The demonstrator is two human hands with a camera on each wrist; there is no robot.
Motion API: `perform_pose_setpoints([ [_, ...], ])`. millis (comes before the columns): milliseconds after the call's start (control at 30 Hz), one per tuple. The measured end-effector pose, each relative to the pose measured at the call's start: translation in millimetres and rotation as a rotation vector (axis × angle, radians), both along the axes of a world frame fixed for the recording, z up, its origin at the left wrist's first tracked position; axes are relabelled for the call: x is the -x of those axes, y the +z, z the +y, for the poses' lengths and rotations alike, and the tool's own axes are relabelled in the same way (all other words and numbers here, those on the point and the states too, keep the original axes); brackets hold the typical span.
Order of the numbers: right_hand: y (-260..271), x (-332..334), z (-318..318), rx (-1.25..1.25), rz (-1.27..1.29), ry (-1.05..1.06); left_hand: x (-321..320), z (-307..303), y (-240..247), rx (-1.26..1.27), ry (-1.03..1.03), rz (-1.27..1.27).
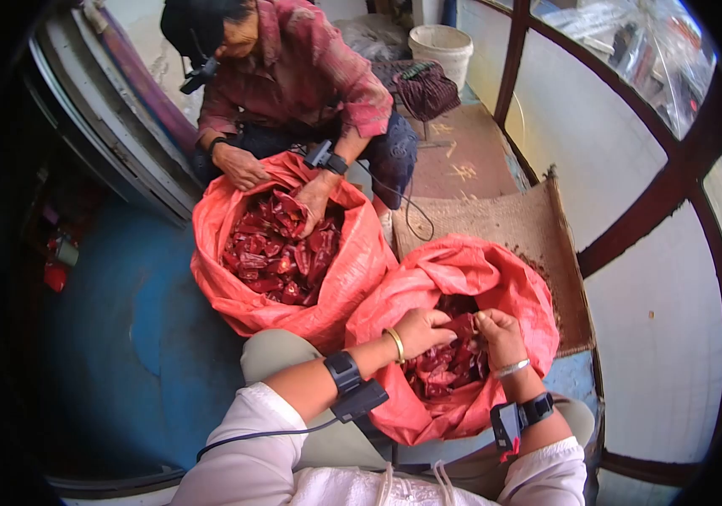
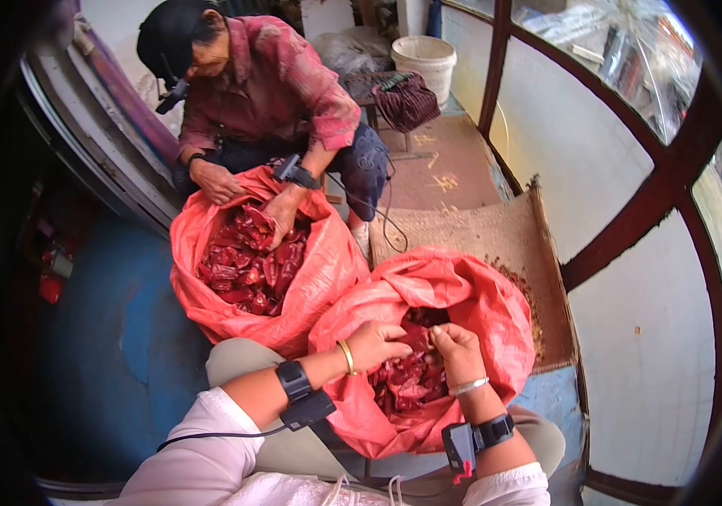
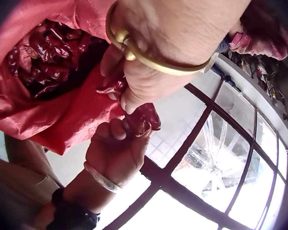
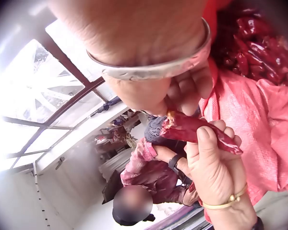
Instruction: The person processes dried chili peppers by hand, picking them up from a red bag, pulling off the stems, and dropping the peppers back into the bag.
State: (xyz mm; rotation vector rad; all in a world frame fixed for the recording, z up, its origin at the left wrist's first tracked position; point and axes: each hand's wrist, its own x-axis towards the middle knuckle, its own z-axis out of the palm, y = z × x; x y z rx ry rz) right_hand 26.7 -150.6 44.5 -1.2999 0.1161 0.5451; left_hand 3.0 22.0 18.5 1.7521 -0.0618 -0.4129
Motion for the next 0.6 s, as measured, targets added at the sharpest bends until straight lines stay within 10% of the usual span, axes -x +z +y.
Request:
perform_pose_setpoints([
  [433,-3.9,1.2,1.0,0.078,-0.055,0.106,-15.6,27.1,4.2,0.310,0.307,-0.136],
  [600,-2.9,0.7,5.1,0.105,-0.024,0.096,-22.8,69.6,34.0,0.840,0.739,-0.028],
])
